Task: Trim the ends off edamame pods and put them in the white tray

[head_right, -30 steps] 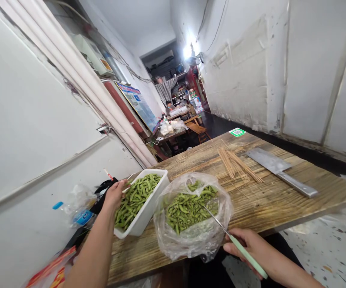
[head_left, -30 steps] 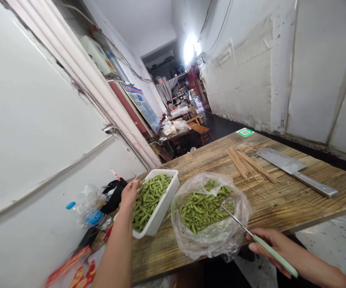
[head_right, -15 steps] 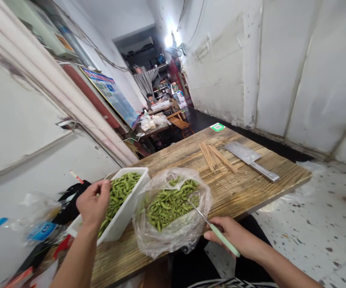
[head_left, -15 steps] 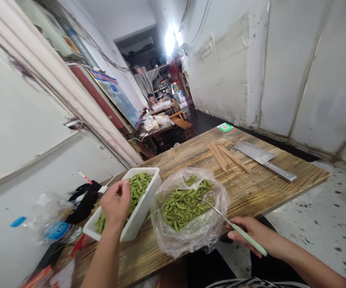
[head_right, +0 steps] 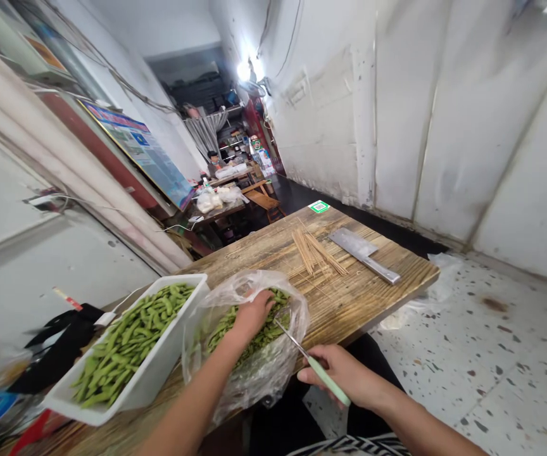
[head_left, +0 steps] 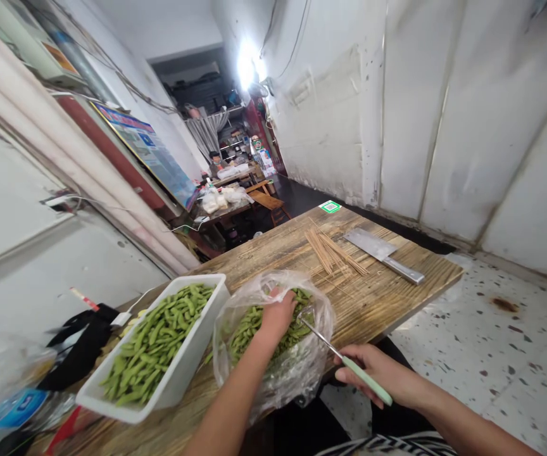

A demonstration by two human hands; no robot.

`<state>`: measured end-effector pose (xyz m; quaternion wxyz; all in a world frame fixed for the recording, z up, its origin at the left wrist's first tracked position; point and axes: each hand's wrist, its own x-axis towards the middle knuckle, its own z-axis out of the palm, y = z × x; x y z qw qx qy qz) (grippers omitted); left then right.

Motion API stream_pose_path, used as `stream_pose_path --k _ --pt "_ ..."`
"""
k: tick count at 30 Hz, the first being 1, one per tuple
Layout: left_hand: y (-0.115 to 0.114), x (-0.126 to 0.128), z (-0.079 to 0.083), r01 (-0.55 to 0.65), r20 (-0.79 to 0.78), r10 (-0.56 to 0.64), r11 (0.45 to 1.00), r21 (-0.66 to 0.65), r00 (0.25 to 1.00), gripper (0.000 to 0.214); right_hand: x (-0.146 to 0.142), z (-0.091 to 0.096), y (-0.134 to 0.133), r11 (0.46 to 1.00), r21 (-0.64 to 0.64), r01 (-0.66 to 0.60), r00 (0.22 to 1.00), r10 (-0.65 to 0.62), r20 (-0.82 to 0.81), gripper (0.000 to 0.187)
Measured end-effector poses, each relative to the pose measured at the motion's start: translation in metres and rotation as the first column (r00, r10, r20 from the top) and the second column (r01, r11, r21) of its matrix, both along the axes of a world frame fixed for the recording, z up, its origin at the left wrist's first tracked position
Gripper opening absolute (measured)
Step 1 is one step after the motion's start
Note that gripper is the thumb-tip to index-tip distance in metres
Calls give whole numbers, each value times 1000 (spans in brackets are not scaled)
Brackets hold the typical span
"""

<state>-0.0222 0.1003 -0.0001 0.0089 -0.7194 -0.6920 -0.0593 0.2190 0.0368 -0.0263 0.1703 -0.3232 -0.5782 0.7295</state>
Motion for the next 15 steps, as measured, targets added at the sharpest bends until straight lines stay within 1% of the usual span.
stream_pose_path --k 3,5,6,7,8,10,11,12,15 --pt "1 3 0 44 28 -44 999 -2 999 15 0 -3 1 997 -59 59 995 -63 -72 42" --pt "-4 6 6 17 140 -20 1000 20 990 12 -1 -4 2 995 -75 73 991 -81 -111 43" --pt "-9 7 10 -8 236 3 1000 19 972 11 -1 -4 2 994 -76 72 989 -81 -121 43" --pt "-13 8 13 -31 356 29 1000 1 934 10 -2 -4 3 994 -78 71 989 -81 -125 43" --pt "-18 9 16 -41 485 54 999 -36 873 11 -2 -4 3 994 -79 71 989 -81 -125 43" --pt "-28 12 19 -23 700 104 992 -125 707 14 -5 -3 3 994 -85 66 990 -76 -117 43" --pt "-33 13 19 -10 766 131 987 -161 629 16 -6 -3 3 994 -90 60 991 -70 -115 42" --pt "-37 15 19 -4 807 159 982 -190 568 19 -7 -3 3 994 -97 51 992 -62 -114 42" --pt "-47 20 19 -18 856 236 966 -256 460 24 -11 -1 2 995 -92 37 992 -48 -118 41"
